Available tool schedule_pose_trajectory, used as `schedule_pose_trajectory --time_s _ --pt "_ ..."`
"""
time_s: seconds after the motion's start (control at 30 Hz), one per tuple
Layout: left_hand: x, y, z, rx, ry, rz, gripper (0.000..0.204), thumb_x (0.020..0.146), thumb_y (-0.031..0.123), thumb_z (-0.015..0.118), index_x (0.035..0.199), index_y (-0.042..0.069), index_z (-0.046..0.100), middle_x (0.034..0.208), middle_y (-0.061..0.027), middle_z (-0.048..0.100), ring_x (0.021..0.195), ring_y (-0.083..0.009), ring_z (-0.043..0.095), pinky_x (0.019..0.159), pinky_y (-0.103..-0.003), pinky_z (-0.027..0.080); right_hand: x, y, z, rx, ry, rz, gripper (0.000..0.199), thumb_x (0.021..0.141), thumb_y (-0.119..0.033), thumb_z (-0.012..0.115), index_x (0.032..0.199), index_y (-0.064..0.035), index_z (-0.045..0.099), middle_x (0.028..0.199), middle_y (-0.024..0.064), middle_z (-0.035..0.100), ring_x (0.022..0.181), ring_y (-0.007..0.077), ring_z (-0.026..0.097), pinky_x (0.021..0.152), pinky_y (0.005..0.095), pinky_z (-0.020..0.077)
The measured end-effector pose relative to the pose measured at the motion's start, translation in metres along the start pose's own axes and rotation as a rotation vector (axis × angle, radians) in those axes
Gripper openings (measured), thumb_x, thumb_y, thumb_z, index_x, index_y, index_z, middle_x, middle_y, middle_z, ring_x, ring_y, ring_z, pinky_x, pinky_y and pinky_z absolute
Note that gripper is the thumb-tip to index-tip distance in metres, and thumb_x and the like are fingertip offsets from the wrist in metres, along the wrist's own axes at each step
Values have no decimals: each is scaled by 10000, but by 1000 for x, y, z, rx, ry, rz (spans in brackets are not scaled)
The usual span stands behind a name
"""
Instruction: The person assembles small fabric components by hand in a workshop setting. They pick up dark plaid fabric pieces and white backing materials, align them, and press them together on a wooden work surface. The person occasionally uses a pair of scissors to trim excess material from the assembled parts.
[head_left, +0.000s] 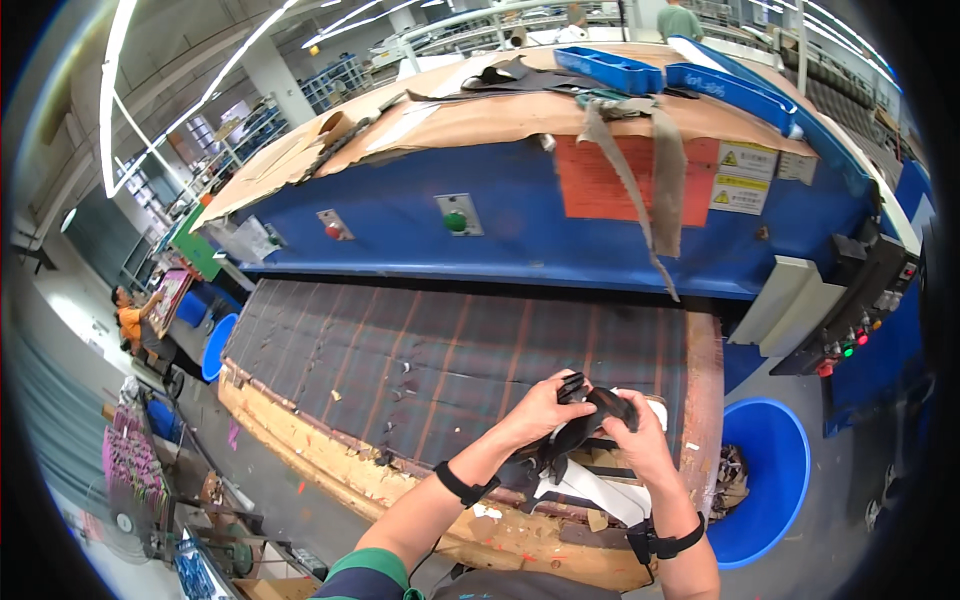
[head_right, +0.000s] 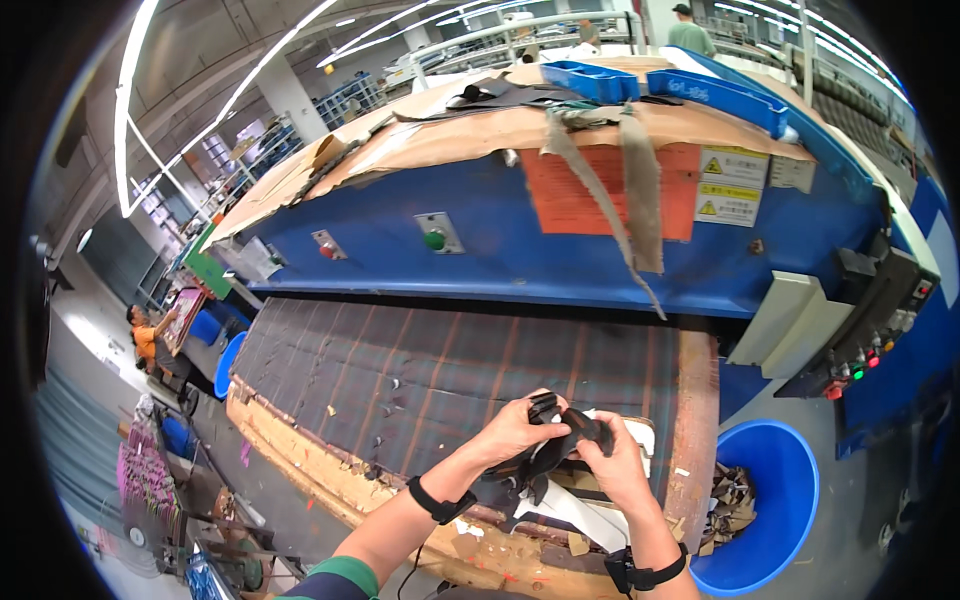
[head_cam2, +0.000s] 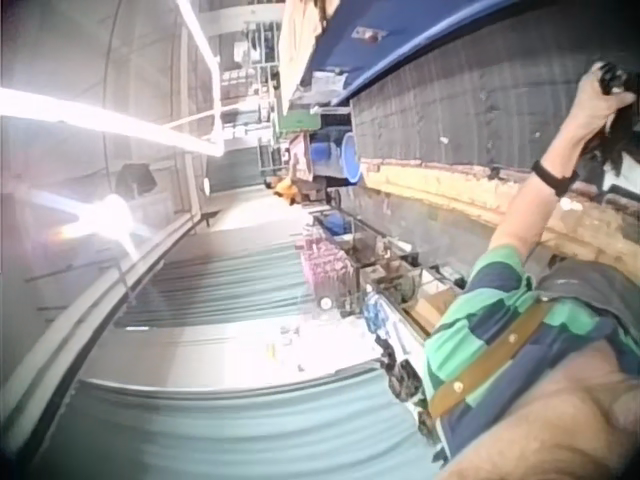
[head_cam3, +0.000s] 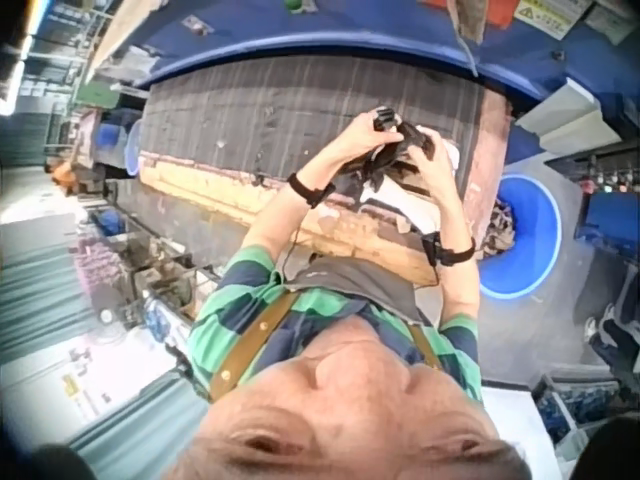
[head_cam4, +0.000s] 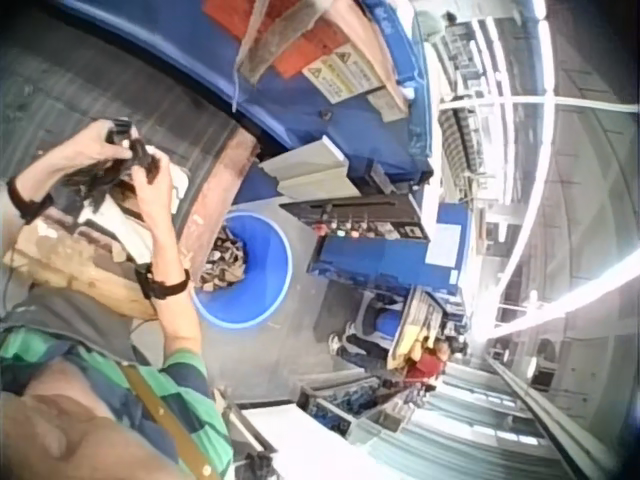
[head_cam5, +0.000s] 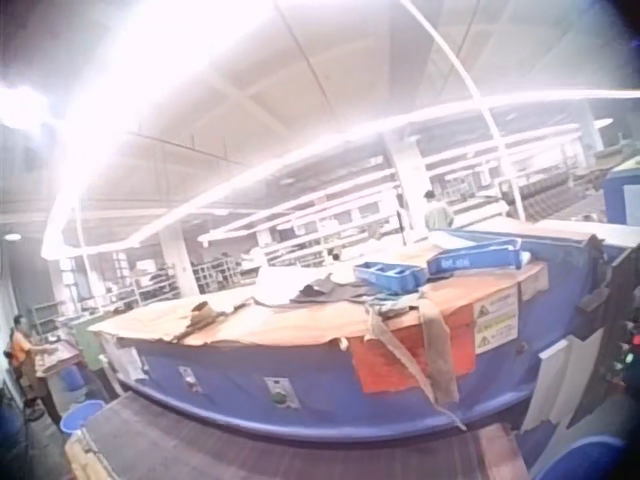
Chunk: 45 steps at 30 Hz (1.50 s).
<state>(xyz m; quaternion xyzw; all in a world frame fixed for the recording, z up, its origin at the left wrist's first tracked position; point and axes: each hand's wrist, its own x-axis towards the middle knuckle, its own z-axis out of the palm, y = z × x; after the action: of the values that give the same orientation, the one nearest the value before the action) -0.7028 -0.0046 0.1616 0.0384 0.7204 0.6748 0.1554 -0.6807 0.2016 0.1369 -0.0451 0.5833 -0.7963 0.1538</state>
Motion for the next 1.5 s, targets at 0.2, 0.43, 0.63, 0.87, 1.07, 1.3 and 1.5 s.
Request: schedule_pose_trajectory --time_s 0.2,0.43,0.63,0.87,1.07,1.3,1.5 --pt "-2 6 6 319 54 93 229 903 98 776 1085 10 668 903 -39 616 884 -136 593 839 -296 493 -4 2 -5 96 -35 28 392 1055 -182 603 1348 72 546 1254 123 631 1083 183 665 933 352 598" --pt "1 -6 27 451 62 297 233 864 74 811 1052 19 684 920 -59 632 879 -143 616 802 -300 501 -16 -3 -11 -245 200 12 360 995 -135 668 1265 84 576 1075 120 711 853 169 739 777 281 592" --pt "-14 16 49 564 37 286 499 795 51 824 1256 56 635 1107 -87 677 994 -246 676 867 -353 543 -29 3 -21 -5 277 83 266 1018 -78 607 1237 70 583 1071 114 705 794 148 735 723 261 595" --pt "-26 4 52 837 -31 341 651 764 46 773 1362 104 523 1160 -150 615 1082 -412 632 883 -485 549 -36 -1 -20 -502 212 -64 258 1014 -160 660 1205 13 667 878 -23 663 746 54 583 664 232 502" --pt "-37 10 30 597 73 448 507 774 -52 692 1253 56 567 1135 -170 615 1019 -431 623 832 -455 530 -31 -140 -19 -944 283 -437 283 953 -190 732 1169 -15 679 1081 158 692 979 305 675 850 390 548" --pt "-48 -15 7 442 271 553 393 787 -107 683 1151 23 612 976 -123 666 861 -282 693 778 -344 545 77 -292 37 -1180 287 -1120 167 976 -116 661 1089 8 664 1017 193 690 919 367 677 828 400 544" --pt "-55 -15 0 457 287 738 344 784 -101 711 1093 33 642 973 -141 688 883 -323 702 794 -376 556 213 -336 45 -1518 189 -1203 167 966 -139 650 1017 14 696 886 221 698 871 424 678 792 460 543"
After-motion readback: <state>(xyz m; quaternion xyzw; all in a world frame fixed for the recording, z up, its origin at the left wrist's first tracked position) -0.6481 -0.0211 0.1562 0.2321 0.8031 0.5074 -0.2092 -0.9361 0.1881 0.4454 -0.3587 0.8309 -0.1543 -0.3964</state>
